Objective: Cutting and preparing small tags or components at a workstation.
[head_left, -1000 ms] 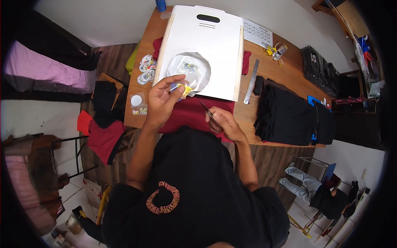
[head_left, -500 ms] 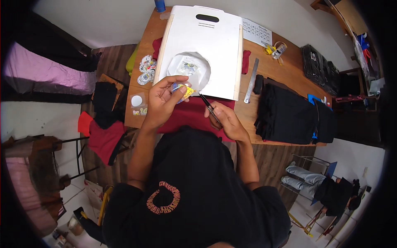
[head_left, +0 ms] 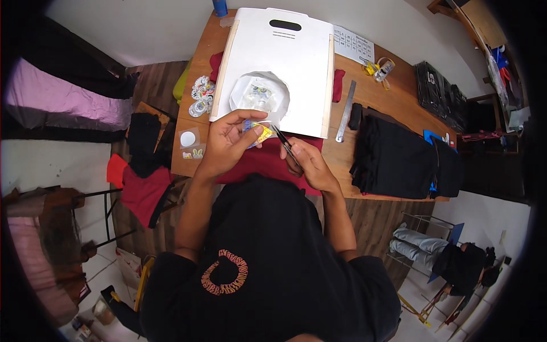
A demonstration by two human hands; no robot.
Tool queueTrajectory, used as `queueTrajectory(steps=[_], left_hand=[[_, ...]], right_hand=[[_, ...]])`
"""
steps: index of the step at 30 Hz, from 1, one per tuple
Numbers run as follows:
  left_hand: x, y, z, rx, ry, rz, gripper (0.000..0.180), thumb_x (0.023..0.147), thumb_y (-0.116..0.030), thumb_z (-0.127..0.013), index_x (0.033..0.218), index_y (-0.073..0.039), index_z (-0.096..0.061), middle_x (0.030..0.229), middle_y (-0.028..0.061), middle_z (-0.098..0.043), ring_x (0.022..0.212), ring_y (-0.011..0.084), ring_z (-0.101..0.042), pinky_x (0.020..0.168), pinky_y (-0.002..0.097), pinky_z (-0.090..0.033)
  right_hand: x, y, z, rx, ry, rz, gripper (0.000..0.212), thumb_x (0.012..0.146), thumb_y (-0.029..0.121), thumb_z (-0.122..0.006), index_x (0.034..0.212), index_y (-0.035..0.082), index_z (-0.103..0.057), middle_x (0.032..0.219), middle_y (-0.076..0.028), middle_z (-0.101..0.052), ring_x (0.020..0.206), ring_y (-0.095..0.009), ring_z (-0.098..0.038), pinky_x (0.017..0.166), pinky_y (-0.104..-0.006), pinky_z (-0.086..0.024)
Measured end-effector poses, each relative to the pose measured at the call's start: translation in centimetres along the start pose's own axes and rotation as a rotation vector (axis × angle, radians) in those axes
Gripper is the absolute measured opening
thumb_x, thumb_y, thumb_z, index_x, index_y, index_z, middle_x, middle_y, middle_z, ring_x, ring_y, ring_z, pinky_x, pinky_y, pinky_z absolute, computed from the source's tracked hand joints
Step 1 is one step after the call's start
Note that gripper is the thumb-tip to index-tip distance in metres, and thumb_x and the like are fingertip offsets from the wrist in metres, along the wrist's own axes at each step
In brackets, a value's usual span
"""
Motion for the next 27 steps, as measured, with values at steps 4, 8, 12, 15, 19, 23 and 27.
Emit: queueTrajectory(steps=[4, 8, 12, 15, 19, 23, 27], left_hand=[[0.0, 0.4, 0.0, 0.0, 0.019, 0.027, 0.028, 0.09, -0.001, -0.058, 0.116, 0.008, -0.054, 0.1, 0.0138, -0.064, 0.085, 0.0119, -0.062, 0.068, 0.0231, -0.052], [0.0, 0.7, -0.1, -0.013, 0.033, 0.029, 0.028, 0.09, 0.0, -0.058, 0.117, 0.007, -0.055, 0.1, 0.0124, -0.064, 0.085, 0.0109, -0.061, 0.068, 0.0221, -0.052], [-0.2, 0.8, 0.1, -0.012, 0.04, 0.046, 0.029, 0.089, 0.002, -0.059, 0.117, 0.006, -0.055, 0.1, 0.0108, -0.063, 0.086, 0.0101, -0.06, 0.069, 0.0209, -0.051], [-0.1, 0.8, 0.2, -0.012, 0.031, 0.033, 0.033, 0.088, 0.003, -0.06, 0.12, 0.005, -0.052, 0.104, 0.0109, -0.061, 0.088, 0.0106, -0.06, 0.068, 0.0205, -0.051], [0.0, 0.0, 0.2, -0.013, -0.03, -0.031, 0.037, 0.085, 0.006, -0.061, 0.119, 0.004, -0.048, 0.112, 0.012, -0.055, 0.096, 0.0139, -0.06, 0.07, 0.0209, -0.052], [-0.1, 0.3, 0.4, -0.034, -0.033, -0.069, 0.035, 0.083, 0.009, -0.062, 0.115, 0.004, -0.048, 0.112, 0.0124, -0.054, 0.097, 0.0163, -0.061, 0.072, 0.0217, -0.054], [-0.2, 0.7, 1.1, -0.021, -0.097, -0.136, 0.029, 0.083, 0.009, -0.063, 0.108, 0.004, -0.05, 0.109, 0.012, -0.055, 0.092, 0.016, -0.062, 0.072, 0.0224, -0.055]], right_hand=[[0.2, -0.4, 0.1, -0.01, 0.001, 0.017, 0.038, 0.102, 0.036, -0.035, 0.095, 0.003, -0.052, 0.057, 0.003, -0.036, 0.05, -0.006, -0.031, 0.048, -0.0223, -0.027], [0.1, -0.5, 0.1, -0.01, 0.001, 0.015, 0.037, 0.102, 0.036, -0.035, 0.094, 0.003, -0.051, 0.057, 0.003, -0.035, 0.05, -0.006, -0.031, 0.048, -0.0222, -0.027], [0.3, -0.9, 0.0, 0.024, 0.0, -0.001, 0.034, 0.102, 0.033, -0.036, 0.094, 0.003, -0.051, 0.058, 0.004, -0.033, 0.05, -0.005, -0.03, 0.047, -0.0221, -0.026], [0.2, -1.0, 0.1, 0.032, 0.0, -0.012, 0.033, 0.102, 0.031, -0.037, 0.093, 0.003, -0.051, 0.058, 0.005, -0.033, 0.049, -0.005, -0.029, 0.047, -0.0221, -0.025], [0.1, -1.2, 0.3, 0.038, -0.014, -0.011, 0.033, 0.102, 0.031, -0.037, 0.093, 0.003, -0.051, 0.057, 0.005, -0.032, 0.048, -0.005, -0.027, 0.046, -0.0221, -0.024], [0.1, -1.4, 0.1, 0.062, -0.02, -0.013, 0.033, 0.102, 0.032, -0.037, 0.092, 0.003, -0.051, 0.057, 0.005, -0.032, 0.048, -0.005, -0.027, 0.046, -0.022, -0.024], [0.0, -1.5, 0.0, 0.068, -0.025, -0.011, 0.033, 0.102, 0.032, -0.038, 0.092, 0.003, -0.05, 0.057, 0.005, -0.032, 0.048, -0.005, -0.028, 0.046, -0.0219, -0.024]])
Point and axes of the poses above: each hand's wrist, its own x-axis towards the middle knuckle, its own z-axis out of the back of the hand, y = z × x, the point moved 8 cm from there along x, towards the middle knuckle
